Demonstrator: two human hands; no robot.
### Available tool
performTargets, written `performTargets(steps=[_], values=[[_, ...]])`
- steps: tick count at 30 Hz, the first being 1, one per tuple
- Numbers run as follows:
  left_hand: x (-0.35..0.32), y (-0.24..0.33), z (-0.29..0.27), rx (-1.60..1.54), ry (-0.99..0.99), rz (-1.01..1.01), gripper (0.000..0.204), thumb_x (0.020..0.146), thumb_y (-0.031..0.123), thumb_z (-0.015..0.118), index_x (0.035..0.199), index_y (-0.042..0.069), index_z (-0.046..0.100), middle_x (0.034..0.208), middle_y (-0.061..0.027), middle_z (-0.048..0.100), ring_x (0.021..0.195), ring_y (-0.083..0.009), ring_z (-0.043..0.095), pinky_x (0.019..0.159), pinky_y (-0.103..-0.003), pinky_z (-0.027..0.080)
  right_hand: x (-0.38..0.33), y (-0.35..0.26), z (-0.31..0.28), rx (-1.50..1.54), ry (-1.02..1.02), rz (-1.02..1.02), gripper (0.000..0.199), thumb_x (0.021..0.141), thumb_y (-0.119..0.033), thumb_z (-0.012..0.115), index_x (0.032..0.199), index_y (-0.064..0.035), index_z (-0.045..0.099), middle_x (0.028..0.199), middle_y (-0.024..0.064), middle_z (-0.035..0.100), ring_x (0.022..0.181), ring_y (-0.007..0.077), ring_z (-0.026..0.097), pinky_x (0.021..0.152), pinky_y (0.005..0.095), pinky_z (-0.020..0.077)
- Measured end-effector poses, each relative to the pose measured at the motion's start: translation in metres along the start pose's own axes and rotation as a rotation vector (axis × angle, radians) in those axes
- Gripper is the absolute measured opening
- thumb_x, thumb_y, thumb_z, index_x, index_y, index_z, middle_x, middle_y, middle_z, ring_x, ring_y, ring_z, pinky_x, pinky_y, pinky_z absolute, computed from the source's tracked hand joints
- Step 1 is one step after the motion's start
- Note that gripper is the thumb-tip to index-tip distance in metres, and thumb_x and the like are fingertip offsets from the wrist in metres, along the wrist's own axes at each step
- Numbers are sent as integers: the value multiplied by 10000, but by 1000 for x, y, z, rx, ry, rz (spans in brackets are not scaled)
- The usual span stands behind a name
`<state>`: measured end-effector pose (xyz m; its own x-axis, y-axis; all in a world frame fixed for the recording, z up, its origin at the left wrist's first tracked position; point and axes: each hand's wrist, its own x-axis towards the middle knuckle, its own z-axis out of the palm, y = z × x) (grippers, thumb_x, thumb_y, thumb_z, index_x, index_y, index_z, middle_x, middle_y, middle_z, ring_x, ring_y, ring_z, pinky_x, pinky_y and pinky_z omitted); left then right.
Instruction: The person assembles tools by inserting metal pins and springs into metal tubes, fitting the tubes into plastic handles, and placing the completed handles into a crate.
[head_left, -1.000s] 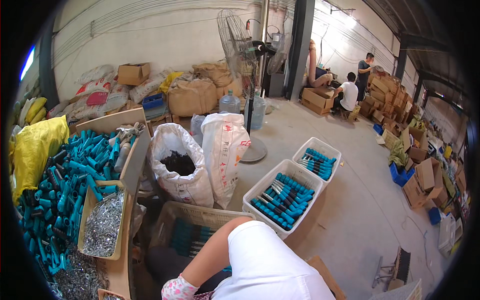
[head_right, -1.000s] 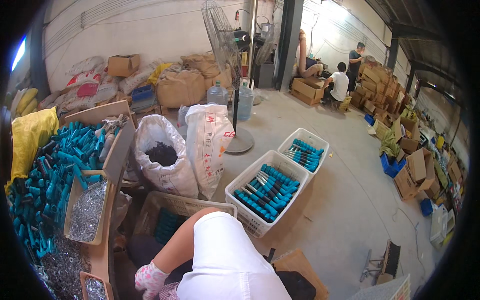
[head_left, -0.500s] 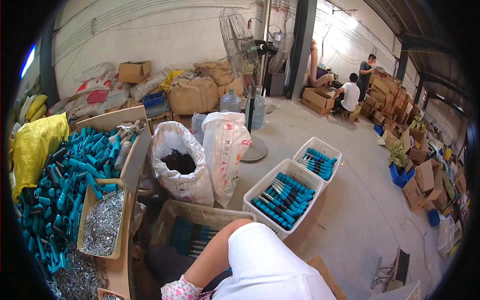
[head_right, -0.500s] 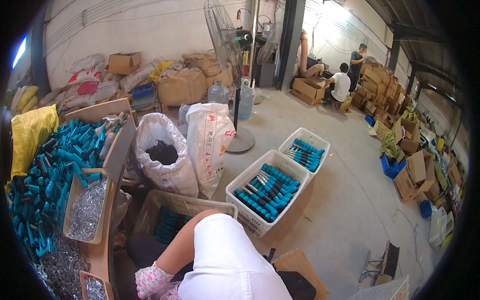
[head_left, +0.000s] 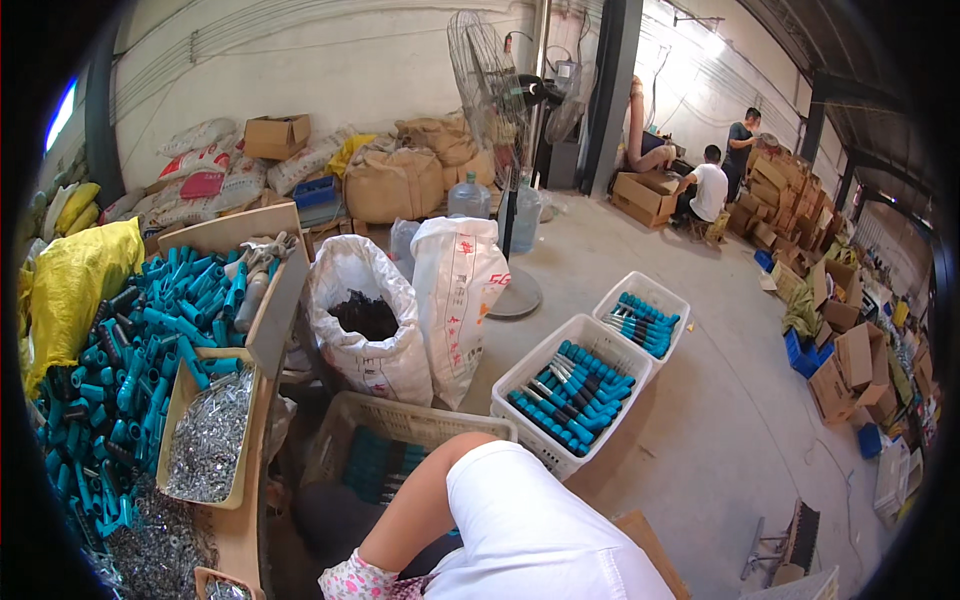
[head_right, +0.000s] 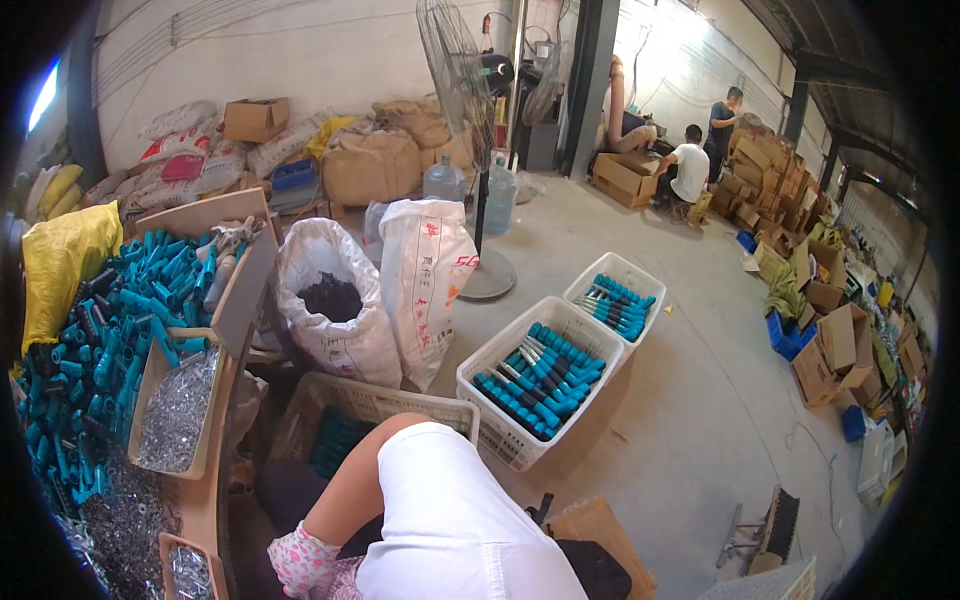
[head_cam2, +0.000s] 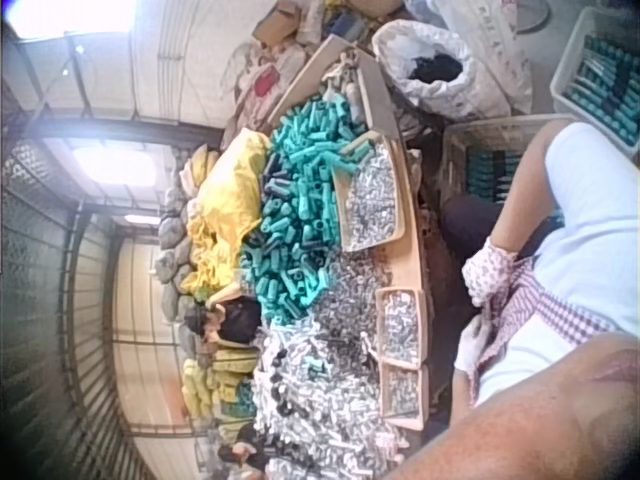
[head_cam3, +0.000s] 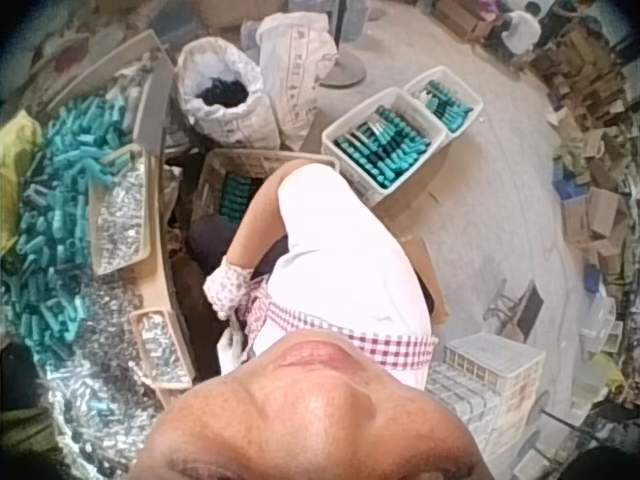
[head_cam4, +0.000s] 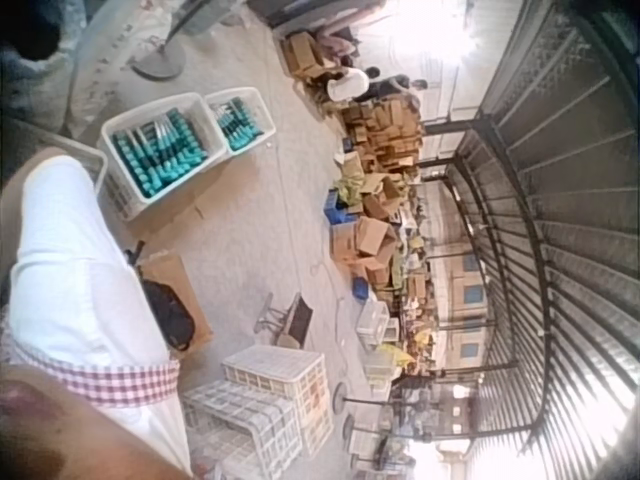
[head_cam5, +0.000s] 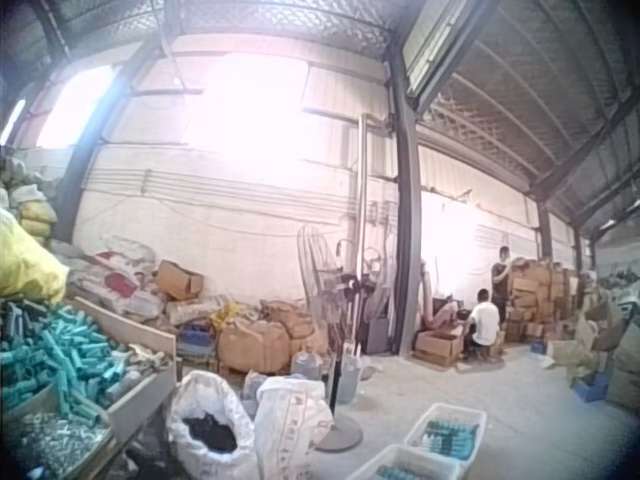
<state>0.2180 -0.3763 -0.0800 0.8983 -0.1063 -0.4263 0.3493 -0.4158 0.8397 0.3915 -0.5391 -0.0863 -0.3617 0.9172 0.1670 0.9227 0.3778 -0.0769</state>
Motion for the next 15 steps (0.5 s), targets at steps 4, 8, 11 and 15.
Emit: performTargets(steps=[4,8,11,15], values=[[13,-69,-2,173,-20,111,295,979,260,471,779,56,544,579,-27,505,454,-119,457,426,-319,361,2,-3,12,183,-12,60,355,875,-472,571,882,-126,651,708,115,649,585,325,628,501,424,479],[5,-72,4,285,114,227,300,973,274,479,760,68,522,547,-14,467,438,-142,455,412,-338,361,11,14,92,413,148,-257,245,979,-272,453,998,-121,645,750,141,663,554,344,605,459,447,454],[-10,-84,-9,-305,-173,-313,212,925,234,533,788,73,524,577,-43,488,490,-176,500,452,-352,394,29,6,93,1054,-38,-103,249,974,-243,453,1060,-81,622,754,152,663,576,327,616,455,425,469],[-37,-25,7,890,648,430,287,790,298,676,935,74,569,718,-143,555,600,-268,566,544,-392,448,51,9,38,1156,-285,191,168,877,-186,540,873,-24,586,754,187,604,764,367,604,654,417,483]])
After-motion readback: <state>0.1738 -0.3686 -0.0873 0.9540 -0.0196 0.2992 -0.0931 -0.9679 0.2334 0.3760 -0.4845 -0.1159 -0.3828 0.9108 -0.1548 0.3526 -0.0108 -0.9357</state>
